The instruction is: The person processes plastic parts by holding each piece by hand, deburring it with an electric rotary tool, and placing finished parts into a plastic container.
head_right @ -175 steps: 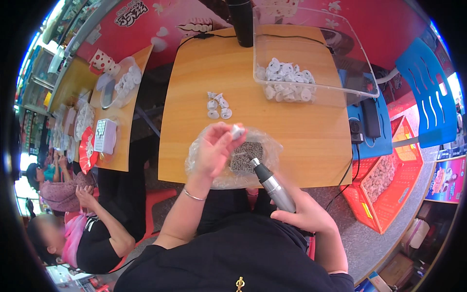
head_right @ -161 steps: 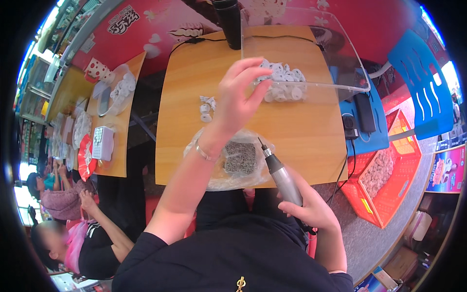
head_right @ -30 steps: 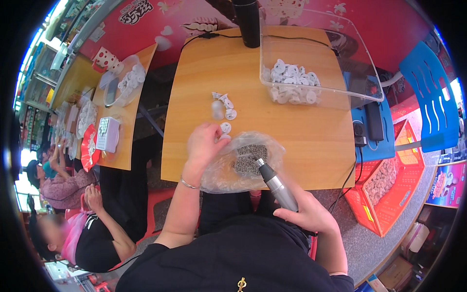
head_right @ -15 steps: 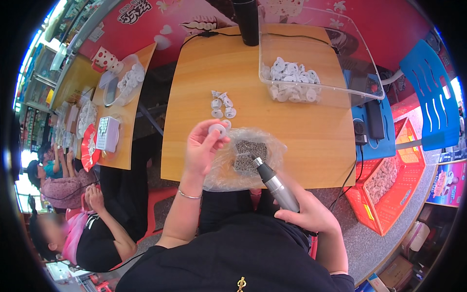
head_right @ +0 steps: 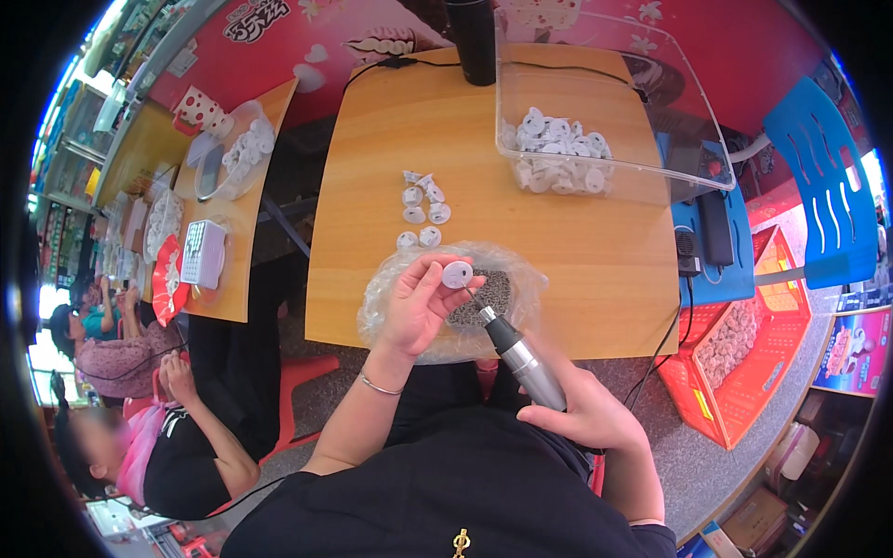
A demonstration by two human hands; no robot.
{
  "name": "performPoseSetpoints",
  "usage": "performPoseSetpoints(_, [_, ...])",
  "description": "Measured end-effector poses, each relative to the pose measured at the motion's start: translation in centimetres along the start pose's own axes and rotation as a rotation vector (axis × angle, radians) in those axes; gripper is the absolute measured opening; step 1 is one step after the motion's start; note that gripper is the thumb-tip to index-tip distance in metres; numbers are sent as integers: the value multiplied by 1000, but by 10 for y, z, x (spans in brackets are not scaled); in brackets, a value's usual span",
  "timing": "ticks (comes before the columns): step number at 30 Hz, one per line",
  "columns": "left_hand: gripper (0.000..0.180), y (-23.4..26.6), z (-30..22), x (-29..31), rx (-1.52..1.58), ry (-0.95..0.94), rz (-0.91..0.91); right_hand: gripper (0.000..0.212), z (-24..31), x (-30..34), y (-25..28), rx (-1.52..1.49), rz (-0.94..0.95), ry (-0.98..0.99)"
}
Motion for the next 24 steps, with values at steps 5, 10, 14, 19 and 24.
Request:
performPoseSetpoints(5, [21, -5, -4, 0, -71, -55, 27, 81, 1, -2, 0, 55, 0, 2])
performPoseSetpoints(10, [21, -10, -5, 1, -131, -81, 57, 80, -3, -2, 0, 81, -16, 1])
performPoseSetpoints(14, [21, -12, -6, 2, -143, -91, 71, 82, -6, -3, 0, 67, -14, -25])
performPoseSetpoints(19, [21, -15, -6, 2, -169, -94, 80, 83, -7, -3, 0, 45, -3, -61])
performPoseSetpoints(24, [20, -17, -4, 2, -173, -92, 92, 82, -5, -2, 1, 44, -13, -31])
Point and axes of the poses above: each hand's wrist, its own x-axis away from the middle knuckle, its own y-axis out of the back of the hand, z = x × y, the point moved 8 cm from there along -x, towards the middle knuckle, and after that the axes turned 10 degrees about x, right-handed, at the moved point
